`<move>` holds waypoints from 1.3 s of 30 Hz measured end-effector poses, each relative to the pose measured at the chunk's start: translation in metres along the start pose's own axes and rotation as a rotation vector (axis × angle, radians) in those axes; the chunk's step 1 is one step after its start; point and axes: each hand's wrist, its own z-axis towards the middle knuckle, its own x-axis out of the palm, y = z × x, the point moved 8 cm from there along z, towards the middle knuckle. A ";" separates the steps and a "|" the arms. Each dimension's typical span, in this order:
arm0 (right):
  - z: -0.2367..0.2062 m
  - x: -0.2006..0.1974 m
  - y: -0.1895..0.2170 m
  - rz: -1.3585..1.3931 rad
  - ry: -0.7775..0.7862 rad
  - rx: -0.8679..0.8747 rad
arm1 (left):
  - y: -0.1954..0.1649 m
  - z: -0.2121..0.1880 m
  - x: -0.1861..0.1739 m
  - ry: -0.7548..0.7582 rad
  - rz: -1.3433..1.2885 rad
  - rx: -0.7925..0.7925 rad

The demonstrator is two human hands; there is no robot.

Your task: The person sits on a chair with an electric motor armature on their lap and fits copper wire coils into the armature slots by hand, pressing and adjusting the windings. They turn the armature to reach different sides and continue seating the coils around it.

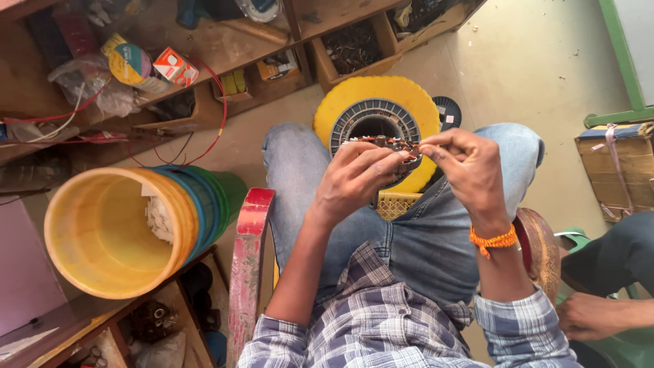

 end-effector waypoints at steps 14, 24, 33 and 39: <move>-0.065 0.043 -0.023 0.078 0.019 -0.052 | 0.025 -0.018 0.010 -0.040 -0.181 -0.093; -0.073 0.049 0.009 -0.008 0.015 -0.295 | -0.019 -0.036 0.001 -0.390 0.290 0.174; -0.054 0.018 0.049 -0.251 -0.009 -0.318 | 0.003 -0.054 0.014 -0.482 -0.026 -0.160; -0.009 0.041 0.064 -0.289 0.053 -0.335 | 0.014 -0.063 0.023 -0.562 -0.184 -0.419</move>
